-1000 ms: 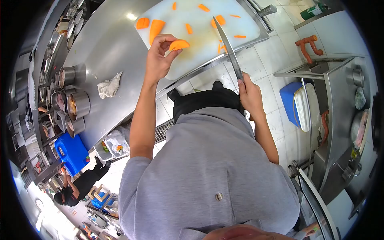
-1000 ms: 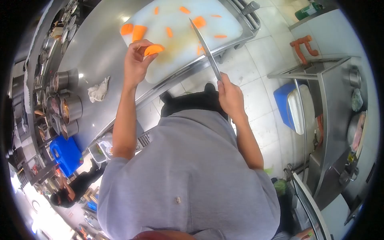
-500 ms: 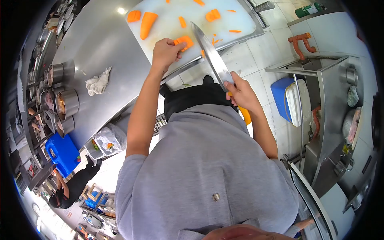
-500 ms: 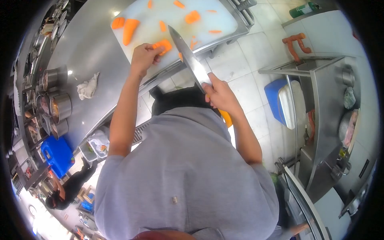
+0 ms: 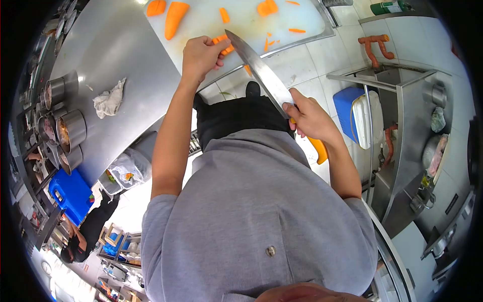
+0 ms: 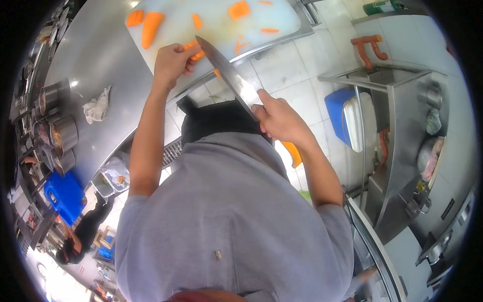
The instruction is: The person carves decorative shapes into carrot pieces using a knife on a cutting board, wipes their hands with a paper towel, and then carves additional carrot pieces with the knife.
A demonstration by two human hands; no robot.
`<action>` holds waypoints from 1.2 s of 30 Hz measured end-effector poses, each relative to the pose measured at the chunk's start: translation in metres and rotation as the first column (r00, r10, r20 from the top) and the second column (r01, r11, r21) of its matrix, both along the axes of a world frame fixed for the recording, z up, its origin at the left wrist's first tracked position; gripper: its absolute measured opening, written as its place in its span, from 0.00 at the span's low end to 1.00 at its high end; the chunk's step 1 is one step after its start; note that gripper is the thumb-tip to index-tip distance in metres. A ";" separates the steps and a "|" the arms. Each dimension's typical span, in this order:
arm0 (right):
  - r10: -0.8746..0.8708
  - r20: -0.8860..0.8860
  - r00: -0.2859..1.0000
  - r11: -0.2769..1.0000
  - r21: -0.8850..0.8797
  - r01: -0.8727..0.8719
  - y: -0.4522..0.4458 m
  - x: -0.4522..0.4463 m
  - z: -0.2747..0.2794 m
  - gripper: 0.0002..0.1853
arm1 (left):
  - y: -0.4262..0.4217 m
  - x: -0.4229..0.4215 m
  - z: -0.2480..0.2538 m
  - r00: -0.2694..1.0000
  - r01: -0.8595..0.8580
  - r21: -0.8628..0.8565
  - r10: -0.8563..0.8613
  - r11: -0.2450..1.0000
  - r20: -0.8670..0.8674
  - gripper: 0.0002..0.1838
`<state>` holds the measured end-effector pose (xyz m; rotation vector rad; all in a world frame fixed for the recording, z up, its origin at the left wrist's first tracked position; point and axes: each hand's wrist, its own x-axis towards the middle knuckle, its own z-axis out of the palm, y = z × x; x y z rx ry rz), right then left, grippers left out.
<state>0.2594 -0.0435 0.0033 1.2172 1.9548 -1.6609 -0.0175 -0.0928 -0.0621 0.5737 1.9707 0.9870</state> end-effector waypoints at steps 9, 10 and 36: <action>0.061 0.070 0.996 0.998 -0.023 -0.059 0.012 -0.006 0.012 0.11 | -0.001 -0.001 -0.005 1.000 -0.012 0.024 0.011 1.000 0.026 0.18; 0.066 0.079 0.995 0.998 -0.027 -0.064 0.011 -0.006 0.012 0.11 | -0.001 -0.001 -0.005 0.999 -0.013 0.025 0.013 1.000 0.034 0.18; 0.235 0.171 0.957 0.926 0.259 -0.273 -0.009 -0.022 0.019 0.11 | -0.003 0.002 -0.006 0.991 -0.061 0.086 0.051 0.994 0.123 0.17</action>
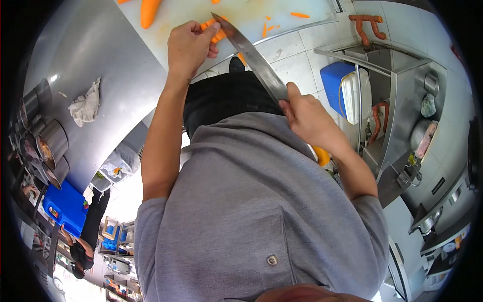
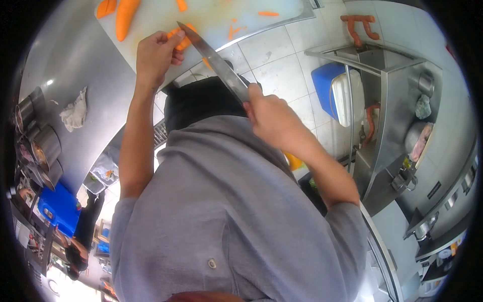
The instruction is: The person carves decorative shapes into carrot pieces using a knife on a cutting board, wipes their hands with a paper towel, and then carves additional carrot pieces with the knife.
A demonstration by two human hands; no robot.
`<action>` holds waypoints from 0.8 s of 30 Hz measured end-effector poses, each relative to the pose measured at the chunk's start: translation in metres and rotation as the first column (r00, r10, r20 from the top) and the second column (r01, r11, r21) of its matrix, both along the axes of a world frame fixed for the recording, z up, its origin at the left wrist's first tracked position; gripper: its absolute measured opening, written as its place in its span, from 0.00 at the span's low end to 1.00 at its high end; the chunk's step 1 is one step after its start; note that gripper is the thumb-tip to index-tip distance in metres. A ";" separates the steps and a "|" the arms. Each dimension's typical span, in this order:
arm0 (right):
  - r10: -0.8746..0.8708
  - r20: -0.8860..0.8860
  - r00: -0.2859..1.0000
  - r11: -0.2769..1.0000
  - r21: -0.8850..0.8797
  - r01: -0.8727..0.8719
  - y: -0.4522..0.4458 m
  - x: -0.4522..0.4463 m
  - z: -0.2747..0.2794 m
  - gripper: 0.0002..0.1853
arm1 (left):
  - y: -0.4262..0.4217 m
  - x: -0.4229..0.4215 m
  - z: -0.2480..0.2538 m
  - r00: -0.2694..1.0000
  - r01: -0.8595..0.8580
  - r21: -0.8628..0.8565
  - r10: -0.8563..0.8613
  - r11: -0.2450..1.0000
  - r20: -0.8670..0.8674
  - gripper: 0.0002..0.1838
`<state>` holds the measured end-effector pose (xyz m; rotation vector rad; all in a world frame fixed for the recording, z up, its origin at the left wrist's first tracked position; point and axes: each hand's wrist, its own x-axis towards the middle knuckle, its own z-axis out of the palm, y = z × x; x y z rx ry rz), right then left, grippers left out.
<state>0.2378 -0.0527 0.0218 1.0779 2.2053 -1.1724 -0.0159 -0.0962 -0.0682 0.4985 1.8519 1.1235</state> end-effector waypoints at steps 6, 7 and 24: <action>-0.001 -0.036 0.999 0.999 0.052 0.003 -0.009 0.004 -0.012 0.11 | -0.001 0.002 -0.005 1.000 -0.003 0.005 0.003 1.000 -0.007 0.18; -0.013 -0.041 0.999 0.999 0.047 0.015 -0.005 0.003 -0.006 0.11 | -0.002 0.004 -0.006 1.000 0.001 0.010 -0.001 1.000 -0.016 0.18; -0.475 -0.166 0.864 0.867 -0.255 0.428 0.006 0.038 -0.007 0.12 | 0.002 0.002 -0.003 0.996 0.038 -0.007 -0.039 0.999 -0.079 0.18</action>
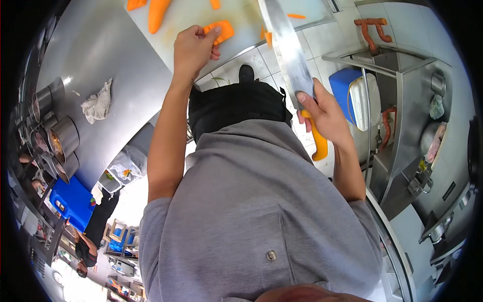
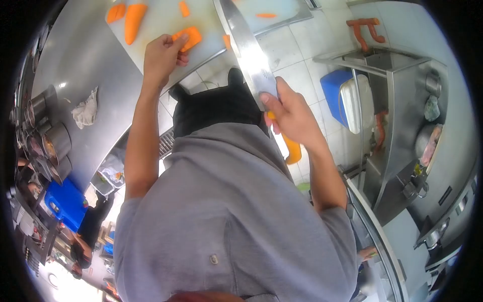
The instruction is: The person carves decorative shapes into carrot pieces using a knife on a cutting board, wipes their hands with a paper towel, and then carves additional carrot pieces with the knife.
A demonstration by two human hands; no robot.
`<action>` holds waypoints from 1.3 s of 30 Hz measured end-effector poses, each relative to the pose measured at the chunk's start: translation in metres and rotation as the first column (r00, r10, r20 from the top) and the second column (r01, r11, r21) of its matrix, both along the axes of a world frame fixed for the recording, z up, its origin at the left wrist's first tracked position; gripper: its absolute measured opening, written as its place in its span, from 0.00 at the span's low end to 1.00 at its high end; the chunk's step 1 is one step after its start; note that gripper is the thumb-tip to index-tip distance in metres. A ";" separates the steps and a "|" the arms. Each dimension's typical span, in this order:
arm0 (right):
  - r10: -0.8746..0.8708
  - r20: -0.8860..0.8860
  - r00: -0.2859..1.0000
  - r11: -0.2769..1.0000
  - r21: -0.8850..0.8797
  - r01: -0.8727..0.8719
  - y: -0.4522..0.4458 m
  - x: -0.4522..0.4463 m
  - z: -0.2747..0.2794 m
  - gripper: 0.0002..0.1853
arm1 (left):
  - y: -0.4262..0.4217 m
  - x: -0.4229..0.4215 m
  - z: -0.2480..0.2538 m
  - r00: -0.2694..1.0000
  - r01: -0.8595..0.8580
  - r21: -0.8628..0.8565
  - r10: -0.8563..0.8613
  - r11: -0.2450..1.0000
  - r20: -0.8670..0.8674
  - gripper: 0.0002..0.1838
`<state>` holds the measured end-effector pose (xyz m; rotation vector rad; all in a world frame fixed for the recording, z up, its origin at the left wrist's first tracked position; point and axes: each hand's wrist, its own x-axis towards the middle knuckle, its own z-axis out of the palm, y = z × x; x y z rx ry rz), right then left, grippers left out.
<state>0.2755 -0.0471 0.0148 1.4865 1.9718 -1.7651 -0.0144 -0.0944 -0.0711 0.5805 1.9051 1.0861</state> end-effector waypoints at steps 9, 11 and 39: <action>-0.117 -0.117 0.986 0.915 -0.398 0.062 -0.020 0.022 -0.075 0.26 | 0.016 0.007 0.008 0.985 0.166 -0.085 -0.161 0.983 0.062 0.19; -0.116 -0.091 0.989 0.908 -0.412 0.069 -0.019 0.021 -0.075 0.25 | 0.017 0.007 0.011 0.985 0.164 -0.087 -0.159 0.983 0.060 0.19; -0.062 -0.084 0.995 0.925 -0.379 0.025 0.001 -0.014 -0.071 0.22 | 0.019 0.005 0.013 0.981 0.188 -0.131 -0.179 0.973 0.080 0.17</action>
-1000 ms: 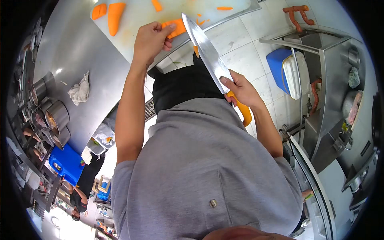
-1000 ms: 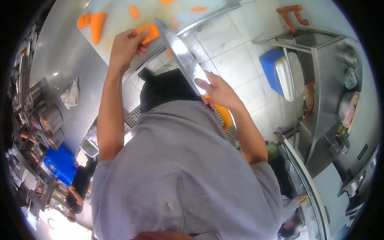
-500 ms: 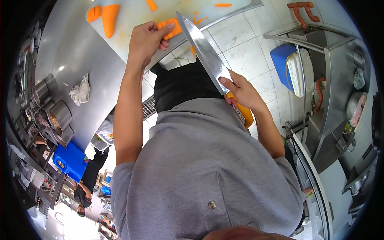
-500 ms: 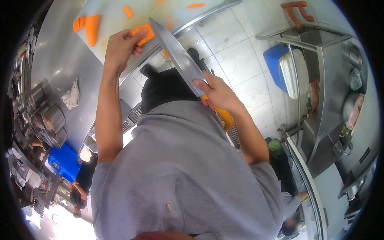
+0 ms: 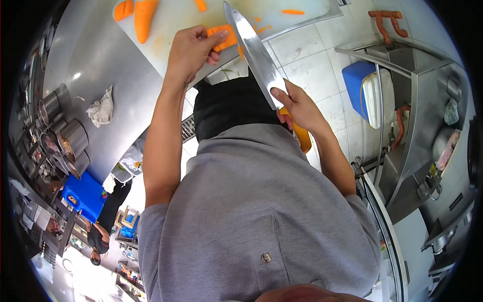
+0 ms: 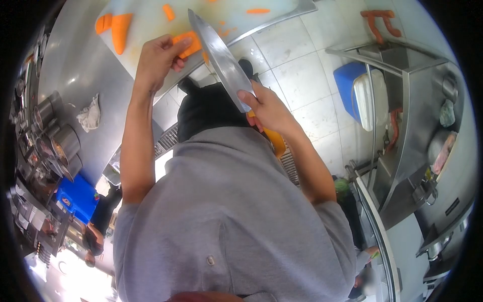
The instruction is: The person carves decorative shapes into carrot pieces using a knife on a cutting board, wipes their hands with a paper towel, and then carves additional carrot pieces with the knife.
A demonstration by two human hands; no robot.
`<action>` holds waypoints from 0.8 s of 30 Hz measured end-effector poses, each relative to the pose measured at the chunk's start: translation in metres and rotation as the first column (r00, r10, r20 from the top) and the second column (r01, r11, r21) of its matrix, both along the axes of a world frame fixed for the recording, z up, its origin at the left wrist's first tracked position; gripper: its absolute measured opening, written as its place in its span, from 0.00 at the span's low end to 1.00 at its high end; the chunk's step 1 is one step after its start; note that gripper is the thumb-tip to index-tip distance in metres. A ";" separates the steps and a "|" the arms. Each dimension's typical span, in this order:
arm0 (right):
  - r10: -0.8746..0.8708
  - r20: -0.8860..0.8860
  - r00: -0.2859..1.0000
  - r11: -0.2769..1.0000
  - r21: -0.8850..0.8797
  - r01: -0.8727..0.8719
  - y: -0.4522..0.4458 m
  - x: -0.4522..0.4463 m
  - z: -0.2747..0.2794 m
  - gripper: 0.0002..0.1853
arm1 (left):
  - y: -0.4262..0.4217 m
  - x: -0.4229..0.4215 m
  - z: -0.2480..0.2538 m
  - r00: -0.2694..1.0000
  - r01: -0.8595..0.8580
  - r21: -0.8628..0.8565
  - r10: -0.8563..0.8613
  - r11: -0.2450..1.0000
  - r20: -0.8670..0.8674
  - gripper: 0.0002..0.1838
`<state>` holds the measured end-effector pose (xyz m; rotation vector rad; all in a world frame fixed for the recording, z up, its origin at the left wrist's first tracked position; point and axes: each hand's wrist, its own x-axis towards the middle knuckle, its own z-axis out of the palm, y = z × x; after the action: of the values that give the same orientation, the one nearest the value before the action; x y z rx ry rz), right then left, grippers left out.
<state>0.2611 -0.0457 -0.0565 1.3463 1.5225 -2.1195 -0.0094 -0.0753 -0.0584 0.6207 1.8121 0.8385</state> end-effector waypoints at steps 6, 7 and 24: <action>-0.023 -0.026 0.999 1.000 -0.014 0.022 0.003 -0.010 -0.008 0.22 | -0.001 0.000 0.000 1.000 -0.017 -0.006 0.017 1.000 0.006 0.16; -0.028 -0.027 0.999 1.000 -0.010 0.028 0.003 -0.010 -0.009 0.21 | -0.002 0.000 -0.001 1.000 -0.022 -0.006 0.022 1.000 0.018 0.16; 0.076 0.069 0.995 0.973 0.213 -0.089 0.013 -0.031 0.018 0.16 | -0.004 0.001 -0.003 1.000 0.001 -0.008 -0.001 1.000 0.000 0.19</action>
<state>0.2300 -0.0329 -0.0383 1.3736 1.7935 -1.8909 -0.0087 -0.0790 -0.0616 0.6168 1.8138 0.8300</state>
